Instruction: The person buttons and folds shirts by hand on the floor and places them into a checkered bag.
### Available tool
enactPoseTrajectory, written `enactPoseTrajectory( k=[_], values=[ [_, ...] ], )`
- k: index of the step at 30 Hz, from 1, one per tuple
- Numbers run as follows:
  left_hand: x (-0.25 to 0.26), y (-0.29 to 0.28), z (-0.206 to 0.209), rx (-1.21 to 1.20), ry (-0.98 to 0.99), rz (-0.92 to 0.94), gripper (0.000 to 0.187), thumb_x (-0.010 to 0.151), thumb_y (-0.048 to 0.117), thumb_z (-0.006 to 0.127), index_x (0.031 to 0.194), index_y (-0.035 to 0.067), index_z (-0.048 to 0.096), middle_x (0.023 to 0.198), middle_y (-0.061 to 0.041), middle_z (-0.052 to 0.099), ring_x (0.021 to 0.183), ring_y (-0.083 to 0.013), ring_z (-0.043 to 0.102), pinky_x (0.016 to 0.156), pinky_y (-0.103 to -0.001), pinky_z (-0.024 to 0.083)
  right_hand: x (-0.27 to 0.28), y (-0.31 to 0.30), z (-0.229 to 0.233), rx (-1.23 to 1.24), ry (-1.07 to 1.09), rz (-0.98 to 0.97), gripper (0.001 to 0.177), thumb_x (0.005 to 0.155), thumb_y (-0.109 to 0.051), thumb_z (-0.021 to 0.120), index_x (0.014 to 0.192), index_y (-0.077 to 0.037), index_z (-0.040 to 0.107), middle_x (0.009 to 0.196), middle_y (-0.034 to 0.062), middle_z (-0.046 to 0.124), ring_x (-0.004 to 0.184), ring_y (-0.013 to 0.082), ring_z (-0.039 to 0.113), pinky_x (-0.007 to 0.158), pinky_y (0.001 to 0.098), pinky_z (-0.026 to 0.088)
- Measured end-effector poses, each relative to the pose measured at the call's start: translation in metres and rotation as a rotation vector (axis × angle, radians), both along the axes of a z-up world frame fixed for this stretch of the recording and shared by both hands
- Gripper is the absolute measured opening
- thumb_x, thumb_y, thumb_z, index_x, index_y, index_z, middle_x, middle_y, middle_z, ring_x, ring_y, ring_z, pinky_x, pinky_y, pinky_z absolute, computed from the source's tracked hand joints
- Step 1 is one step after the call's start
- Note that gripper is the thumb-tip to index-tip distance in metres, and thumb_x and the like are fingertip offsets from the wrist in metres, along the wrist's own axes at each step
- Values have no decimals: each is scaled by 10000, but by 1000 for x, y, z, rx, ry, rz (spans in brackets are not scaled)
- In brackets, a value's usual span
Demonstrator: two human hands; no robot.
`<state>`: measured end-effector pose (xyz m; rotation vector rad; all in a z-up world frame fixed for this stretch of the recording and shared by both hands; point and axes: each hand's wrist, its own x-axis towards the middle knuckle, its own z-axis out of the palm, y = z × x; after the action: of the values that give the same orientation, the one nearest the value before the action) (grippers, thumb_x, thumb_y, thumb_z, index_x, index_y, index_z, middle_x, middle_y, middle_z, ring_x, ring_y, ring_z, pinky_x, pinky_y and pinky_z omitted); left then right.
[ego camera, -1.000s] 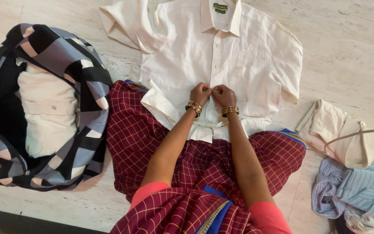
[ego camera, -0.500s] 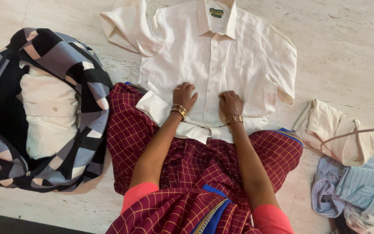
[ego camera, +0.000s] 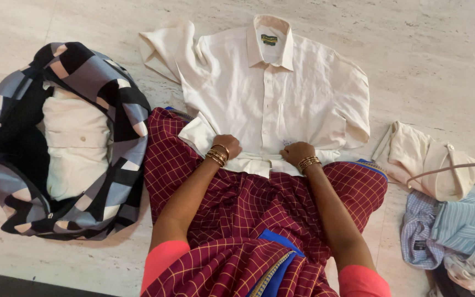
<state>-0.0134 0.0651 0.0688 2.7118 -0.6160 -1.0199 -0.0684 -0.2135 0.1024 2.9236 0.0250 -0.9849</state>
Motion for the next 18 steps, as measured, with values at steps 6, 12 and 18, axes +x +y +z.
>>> enactPoseTrajectory(
  k=[6, 12, 18],
  values=[
    [-1, -24, 12, -97, -136, 37, 315, 988, 360, 578, 938, 83, 720, 920, -101, 722, 795, -225, 694, 648, -386, 564, 9, 13, 3, -58, -9, -7, 397, 1001, -481, 515, 851, -212, 765, 789, 36, 718, 701, 209, 661, 668, 423, 567],
    [-10, -45, 0, -349, -309, -3, 227, 889, 278, 620, 968, 77, 691, 1007, -114, 670, 841, -239, 671, 579, -359, 595, 14, 35, -13, 297, -666, 60, 283, 850, -364, 669, 946, -111, 750, 940, 99, 723, 744, 248, 692, 657, 434, 569],
    [-23, -32, 8, -183, 18, -157, 431, 996, 410, 506, 876, 81, 757, 827, -152, 728, 758, -280, 705, 726, -447, 575, -9, 26, -14, 168, -228, 155, 420, 998, -448, 501, 868, -143, 758, 899, 74, 734, 828, 263, 698, 780, 436, 572]
  ],
)
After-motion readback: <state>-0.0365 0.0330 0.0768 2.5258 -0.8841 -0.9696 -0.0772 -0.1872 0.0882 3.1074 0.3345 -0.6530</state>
